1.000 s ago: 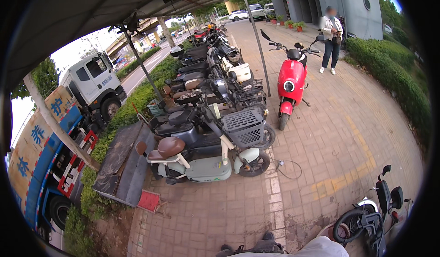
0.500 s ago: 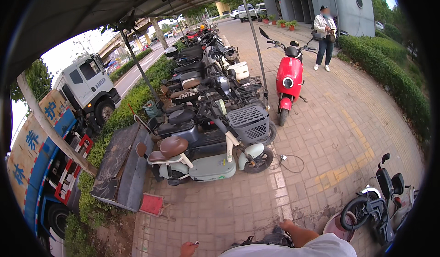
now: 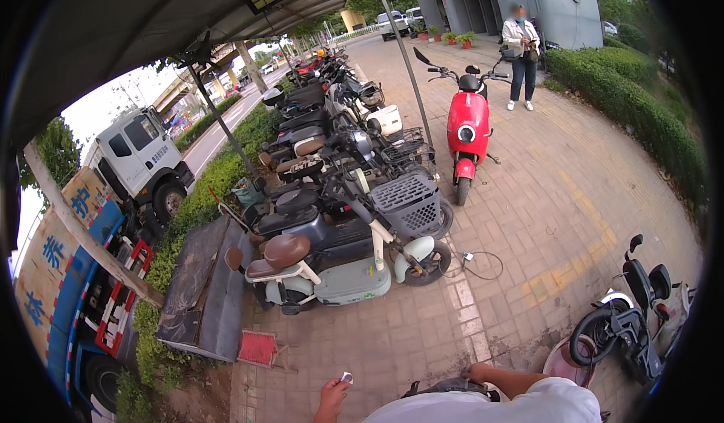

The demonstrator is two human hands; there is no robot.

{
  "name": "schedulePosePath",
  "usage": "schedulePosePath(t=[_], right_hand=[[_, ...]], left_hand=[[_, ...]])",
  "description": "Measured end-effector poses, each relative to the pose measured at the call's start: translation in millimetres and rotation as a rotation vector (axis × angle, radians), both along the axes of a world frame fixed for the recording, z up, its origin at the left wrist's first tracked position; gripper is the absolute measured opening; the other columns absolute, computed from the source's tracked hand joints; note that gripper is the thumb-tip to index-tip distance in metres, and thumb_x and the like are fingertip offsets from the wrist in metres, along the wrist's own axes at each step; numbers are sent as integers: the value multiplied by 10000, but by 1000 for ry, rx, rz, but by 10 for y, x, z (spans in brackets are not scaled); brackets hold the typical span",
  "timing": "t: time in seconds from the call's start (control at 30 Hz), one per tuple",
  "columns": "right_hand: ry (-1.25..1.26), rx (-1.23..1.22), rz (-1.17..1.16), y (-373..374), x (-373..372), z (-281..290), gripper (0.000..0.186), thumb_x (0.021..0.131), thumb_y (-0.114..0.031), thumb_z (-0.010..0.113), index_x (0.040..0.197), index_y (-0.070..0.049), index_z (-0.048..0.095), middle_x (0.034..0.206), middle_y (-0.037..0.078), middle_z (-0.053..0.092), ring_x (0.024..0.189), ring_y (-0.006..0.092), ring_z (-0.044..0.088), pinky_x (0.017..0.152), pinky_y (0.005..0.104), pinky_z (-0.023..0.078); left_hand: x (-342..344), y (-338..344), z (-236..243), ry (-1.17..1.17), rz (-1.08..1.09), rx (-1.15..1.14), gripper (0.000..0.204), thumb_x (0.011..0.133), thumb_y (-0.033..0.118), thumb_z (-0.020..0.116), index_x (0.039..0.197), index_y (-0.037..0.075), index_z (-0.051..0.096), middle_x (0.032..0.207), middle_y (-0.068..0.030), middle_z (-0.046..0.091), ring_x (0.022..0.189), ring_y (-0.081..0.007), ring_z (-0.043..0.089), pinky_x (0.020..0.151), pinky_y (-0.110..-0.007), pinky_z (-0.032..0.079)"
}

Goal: The person repairs a scooter tire by submerging it in water to locate a leak, then uses a tool to puncture the tire, applies a patch, and secures it. The person also opens the scooter seat to access the battery compartment.

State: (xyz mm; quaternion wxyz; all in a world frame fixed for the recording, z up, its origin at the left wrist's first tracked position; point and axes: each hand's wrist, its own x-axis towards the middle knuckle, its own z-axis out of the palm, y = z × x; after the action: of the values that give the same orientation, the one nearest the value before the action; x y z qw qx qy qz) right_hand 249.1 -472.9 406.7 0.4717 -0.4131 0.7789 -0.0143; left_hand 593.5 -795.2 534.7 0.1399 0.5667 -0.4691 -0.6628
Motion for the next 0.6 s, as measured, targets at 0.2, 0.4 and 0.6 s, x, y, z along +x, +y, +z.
schedulePosePath(t=[0.2, 0.4, 0.6], right_hand=[[-334, -715, -472, -1361, -17, 2313, 432, 887, -327, 701, 1154, 10, 663, 1003, 124, 710, 931, 230, 671, 828, 346, 534], [-827, -868, -562, -1819, 376, 2787, 168, 914, -118, 691, 1029, -1, 655, 888, 31, 679, 816, 100, 623, 734, 254, 516], [-704, -1032, -561, -1831, 253, 2872, 87, 911, -86, 691, 953, -26, 643, 882, 33, 679, 792, 96, 620, 701, 250, 510]], left_hand=[[-919, 229, 855, 270, -219, 70, 134, 899, 138, 714, 1023, 111, 672, 979, 6, 672, 918, -74, 574, 807, -250, 416], [-1468, 456, 1393, 520, -292, -48, 97, 922, 85, 679, 1010, 45, 683, 984, -1, 681, 930, -86, 593, 836, -239, 442], [-1110, 55, 1936, 421, -557, -225, 302, 967, 141, 627, 1238, 9, 637, 1159, -88, 689, 1096, -157, 621, 962, -268, 452]])
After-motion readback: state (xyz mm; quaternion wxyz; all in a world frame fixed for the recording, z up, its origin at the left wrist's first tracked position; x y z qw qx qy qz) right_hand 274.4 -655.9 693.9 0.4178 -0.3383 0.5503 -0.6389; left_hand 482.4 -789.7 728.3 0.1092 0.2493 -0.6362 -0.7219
